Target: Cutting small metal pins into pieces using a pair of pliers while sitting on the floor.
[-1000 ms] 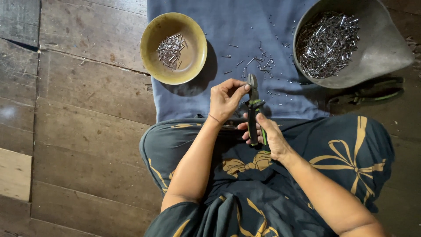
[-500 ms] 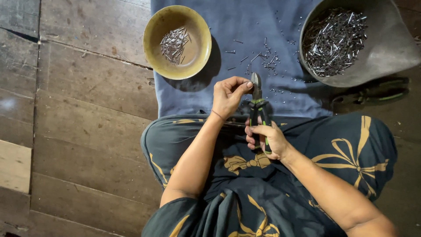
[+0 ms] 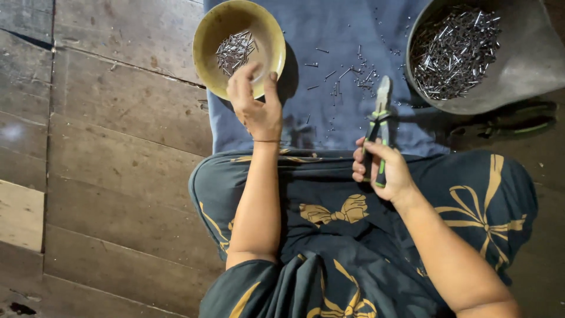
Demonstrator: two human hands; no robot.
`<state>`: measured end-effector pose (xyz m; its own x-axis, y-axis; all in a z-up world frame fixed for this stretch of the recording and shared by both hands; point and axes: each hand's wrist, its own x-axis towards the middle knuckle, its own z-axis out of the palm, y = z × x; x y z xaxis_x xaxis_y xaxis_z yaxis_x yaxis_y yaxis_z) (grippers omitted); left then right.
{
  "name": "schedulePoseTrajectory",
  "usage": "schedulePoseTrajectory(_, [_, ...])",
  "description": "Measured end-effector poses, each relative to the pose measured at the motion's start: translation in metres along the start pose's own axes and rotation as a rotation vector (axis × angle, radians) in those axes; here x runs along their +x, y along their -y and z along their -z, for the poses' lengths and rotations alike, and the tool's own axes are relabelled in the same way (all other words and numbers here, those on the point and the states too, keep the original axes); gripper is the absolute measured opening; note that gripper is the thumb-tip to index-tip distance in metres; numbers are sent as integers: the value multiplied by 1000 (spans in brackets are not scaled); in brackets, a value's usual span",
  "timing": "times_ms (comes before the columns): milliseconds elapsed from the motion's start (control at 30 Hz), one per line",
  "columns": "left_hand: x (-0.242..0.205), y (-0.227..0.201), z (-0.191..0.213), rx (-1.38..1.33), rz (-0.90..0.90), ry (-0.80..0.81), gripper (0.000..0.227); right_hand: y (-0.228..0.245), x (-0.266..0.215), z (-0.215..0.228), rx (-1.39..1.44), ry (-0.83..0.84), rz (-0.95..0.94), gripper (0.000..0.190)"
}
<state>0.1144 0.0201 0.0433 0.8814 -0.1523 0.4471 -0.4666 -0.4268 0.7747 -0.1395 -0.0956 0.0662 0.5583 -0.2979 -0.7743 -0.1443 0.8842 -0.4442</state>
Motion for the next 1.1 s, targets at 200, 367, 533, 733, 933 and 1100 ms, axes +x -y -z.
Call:
schedulePoseTrajectory(200, [-51,-13,-8,532,-67,982,25,1,6,13,-30,-48,62,24])
schedulePoseTrajectory(367, [-93,21,-29,653,-141,1110,32,0,6,9,-44,-81,78,27])
schedulePoseTrajectory(533, [-103,34,-34,655,-154,1096,17,0,4,4,-68,-94,107,28])
schedulePoseTrajectory(733, [-64,-5,-25,435,16,1227,12,6,0,-1,-89,-110,127,33])
schedulePoseTrajectory(933, [-65,-8,-33,-566,656,762,18,15,6,7,-306,-174,229,51])
schedulePoseTrajectory(1100, [-52,-7,-26,-731,536,733,35,9,0,3,-683,-194,485,33])
